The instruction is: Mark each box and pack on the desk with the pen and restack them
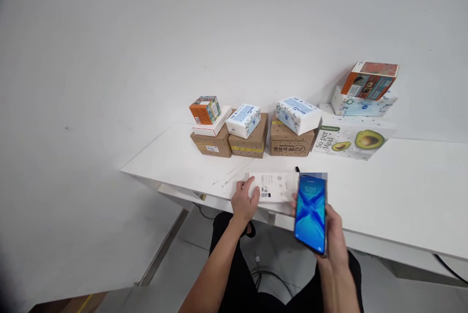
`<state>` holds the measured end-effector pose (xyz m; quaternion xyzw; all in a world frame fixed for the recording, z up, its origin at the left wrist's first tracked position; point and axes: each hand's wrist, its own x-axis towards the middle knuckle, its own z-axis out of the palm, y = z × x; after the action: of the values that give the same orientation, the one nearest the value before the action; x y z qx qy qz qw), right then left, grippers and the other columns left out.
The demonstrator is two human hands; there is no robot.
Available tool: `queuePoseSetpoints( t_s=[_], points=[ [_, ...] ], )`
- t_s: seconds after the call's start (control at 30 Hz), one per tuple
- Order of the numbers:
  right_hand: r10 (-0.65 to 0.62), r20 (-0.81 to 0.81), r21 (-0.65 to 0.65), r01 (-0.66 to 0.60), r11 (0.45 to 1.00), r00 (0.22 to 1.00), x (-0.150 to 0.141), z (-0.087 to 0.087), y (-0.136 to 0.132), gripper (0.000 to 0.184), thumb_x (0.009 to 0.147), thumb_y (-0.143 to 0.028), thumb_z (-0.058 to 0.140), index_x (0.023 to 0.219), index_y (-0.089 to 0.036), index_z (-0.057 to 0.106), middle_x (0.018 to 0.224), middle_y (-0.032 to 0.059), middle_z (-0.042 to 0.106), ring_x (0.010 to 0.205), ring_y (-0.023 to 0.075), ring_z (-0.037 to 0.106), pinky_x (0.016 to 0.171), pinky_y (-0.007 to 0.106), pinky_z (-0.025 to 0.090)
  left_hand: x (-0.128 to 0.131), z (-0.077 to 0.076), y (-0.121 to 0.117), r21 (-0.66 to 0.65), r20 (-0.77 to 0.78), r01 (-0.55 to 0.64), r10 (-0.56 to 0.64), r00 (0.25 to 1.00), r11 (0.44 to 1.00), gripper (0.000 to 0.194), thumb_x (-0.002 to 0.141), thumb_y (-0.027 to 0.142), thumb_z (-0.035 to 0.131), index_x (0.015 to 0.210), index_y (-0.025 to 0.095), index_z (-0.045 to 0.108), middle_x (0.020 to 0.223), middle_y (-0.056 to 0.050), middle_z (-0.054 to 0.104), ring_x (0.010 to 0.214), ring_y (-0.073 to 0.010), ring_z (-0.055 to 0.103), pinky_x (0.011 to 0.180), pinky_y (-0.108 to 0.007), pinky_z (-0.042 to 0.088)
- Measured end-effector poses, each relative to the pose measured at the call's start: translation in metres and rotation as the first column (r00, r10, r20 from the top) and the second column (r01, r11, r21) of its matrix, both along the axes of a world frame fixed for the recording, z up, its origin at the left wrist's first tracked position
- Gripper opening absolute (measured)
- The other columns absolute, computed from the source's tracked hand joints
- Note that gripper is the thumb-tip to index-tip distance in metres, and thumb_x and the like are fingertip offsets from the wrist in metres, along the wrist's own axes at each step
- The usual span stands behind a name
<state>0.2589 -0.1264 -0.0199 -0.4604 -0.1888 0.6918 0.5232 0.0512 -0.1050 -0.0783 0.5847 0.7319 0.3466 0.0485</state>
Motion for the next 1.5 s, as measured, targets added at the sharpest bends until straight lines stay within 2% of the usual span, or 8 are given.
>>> queuePoseSetpoints(
  t_s=[0.1,0.2,0.33,0.47,0.87,1.03,1.3,1.5],
  points=[
    [-0.146,0.544,0.106,0.105,0.989,0.826,0.039,-0.003,0.015,0.062,0.074,-0.053,0.051,0.126,-0.019,0.054,0.119,0.0114,0.063,0.102,0.0307,0.062,0.091,0.047,0.046,0.000,0.000,0.000,-0.005,0.010,0.002,-0.002,1.000,1.000,0.040,0.086,0.036,0.047,0.123,0.023,0.055,0.104,-0.008,0.054,0.091,-0.0201,0.060,0.076,-0.031,0.049],
    [-0.128,0.962,0.135,-0.014,0.991,0.240,0.073,-0.016,0.034,0.070,0.074,-0.052,0.053,0.133,-0.016,0.049,0.115,0.0158,0.062,0.108,0.0368,0.056,0.094,0.053,0.040,-0.001,0.000,0.000,-0.010,0.025,0.001,-0.001,1.000,1.000,0.040,0.087,0.037,0.046,0.124,0.023,0.055,0.104,-0.008,0.054,0.089,-0.0201,0.061,0.074,-0.031,0.049],
    [-0.120,0.956,0.077,-0.168,0.983,-0.268,0.098,-0.041,0.052,0.066,0.077,-0.048,0.051,0.130,-0.010,0.052,0.120,0.0246,0.055,0.110,0.0428,0.052,0.087,0.054,0.042,0.000,0.001,0.000,-0.009,0.026,-0.001,0.001,1.000,1.000,0.041,0.087,0.038,0.045,0.124,0.023,0.055,0.103,-0.008,0.054,0.089,-0.0208,0.062,0.072,-0.031,0.049],
    [-0.165,0.892,0.078,-0.215,0.974,-0.421,0.107,-0.059,0.061,0.057,0.078,-0.045,0.050,0.125,-0.015,0.057,0.115,0.0234,0.057,0.105,0.0419,0.053,0.078,0.052,0.044,0.000,0.002,0.000,-0.014,0.028,0.004,-0.004,1.000,1.000,0.040,0.087,0.038,0.045,0.123,0.023,0.055,0.103,-0.008,0.054,0.087,-0.0206,0.062,0.072,-0.031,0.049],
    [-0.483,0.812,0.259,-0.539,0.801,-0.328,0.032,-0.048,0.043,0.050,0.092,-0.044,0.034,0.093,-0.011,0.070,0.084,0.0177,0.062,0.085,0.0291,0.056,0.082,0.045,0.042,0.000,0.010,0.000,-0.082,0.087,-0.006,0.013,0.996,0.997,0.057,0.088,0.040,0.042,0.137,0.011,0.038,0.110,-0.016,0.056,0.102,-0.0274,0.058,0.083,-0.037,0.047],
    [-0.382,0.923,0.328,-0.414,0.849,-0.051,-0.003,-0.048,0.033,0.049,0.090,-0.049,0.037,0.101,-0.010,0.064,0.093,0.0168,0.059,0.081,0.0259,0.055,0.076,0.041,0.046,-0.008,0.019,-0.003,-0.128,0.357,0.027,0.021,0.934,0.991,0.040,0.082,0.039,0.052,0.115,0.017,0.060,0.098,-0.011,0.059,0.088,-0.0231,0.059,0.082,-0.037,0.047],
    [-0.293,0.830,0.430,-0.211,0.878,0.474,-0.009,-0.029,0.031,0.050,0.082,-0.053,0.051,0.115,-0.016,0.058,0.102,0.0110,0.060,0.073,0.0180,0.058,0.067,0.033,0.049,-0.024,0.037,-0.036,-0.077,0.962,0.186,0.024,0.271,0.979,0.067,0.068,0.044,0.073,0.125,0.018,0.047,0.098,-0.009,0.066,0.074,-0.0164,0.063,0.060,-0.025,0.050],
    [-0.192,0.599,0.447,-0.125,0.886,0.777,-0.016,-0.022,0.026,0.044,0.084,-0.049,0.053,0.116,-0.019,0.059,0.090,0.0062,0.066,0.077,0.0175,0.060,0.073,0.033,0.049,-0.052,0.065,-0.051,-0.109,0.993,0.370,0.116,0.003,0.923,0.053,0.062,0.033,0.079,0.106,0.013,0.057,0.086,-0.010,0.070,0.059,-0.0178,0.065,0.050,-0.028,0.054]
  ],
)
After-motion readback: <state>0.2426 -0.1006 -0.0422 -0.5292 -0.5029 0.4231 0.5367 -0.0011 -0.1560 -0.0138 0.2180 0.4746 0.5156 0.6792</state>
